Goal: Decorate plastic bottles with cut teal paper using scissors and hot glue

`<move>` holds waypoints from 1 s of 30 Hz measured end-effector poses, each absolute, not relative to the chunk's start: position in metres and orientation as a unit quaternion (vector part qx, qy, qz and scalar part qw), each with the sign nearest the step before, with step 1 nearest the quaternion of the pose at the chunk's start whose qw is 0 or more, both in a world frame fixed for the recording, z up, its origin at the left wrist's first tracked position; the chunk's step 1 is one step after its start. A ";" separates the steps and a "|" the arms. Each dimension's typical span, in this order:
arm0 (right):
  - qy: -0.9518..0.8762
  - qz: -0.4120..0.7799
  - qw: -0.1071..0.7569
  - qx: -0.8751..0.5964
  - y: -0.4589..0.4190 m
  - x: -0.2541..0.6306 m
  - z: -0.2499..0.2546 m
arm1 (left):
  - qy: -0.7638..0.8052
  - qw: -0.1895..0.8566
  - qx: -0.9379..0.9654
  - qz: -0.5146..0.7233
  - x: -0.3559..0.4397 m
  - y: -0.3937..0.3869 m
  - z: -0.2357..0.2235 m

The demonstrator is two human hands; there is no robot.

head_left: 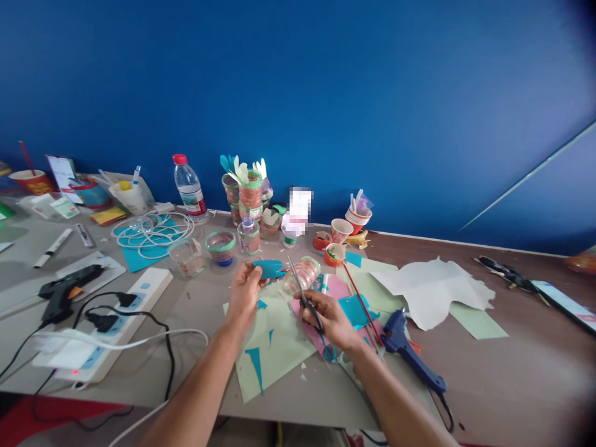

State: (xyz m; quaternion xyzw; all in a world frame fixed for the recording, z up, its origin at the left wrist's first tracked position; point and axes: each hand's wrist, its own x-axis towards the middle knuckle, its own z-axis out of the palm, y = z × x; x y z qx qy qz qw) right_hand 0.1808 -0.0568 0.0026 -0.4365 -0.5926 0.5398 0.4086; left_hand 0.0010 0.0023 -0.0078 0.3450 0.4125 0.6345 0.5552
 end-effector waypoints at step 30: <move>-0.717 0.449 0.249 -0.472 -0.056 0.192 0.006 | 0.528 0.325 0.570 0.539 -0.004 -0.004 -0.010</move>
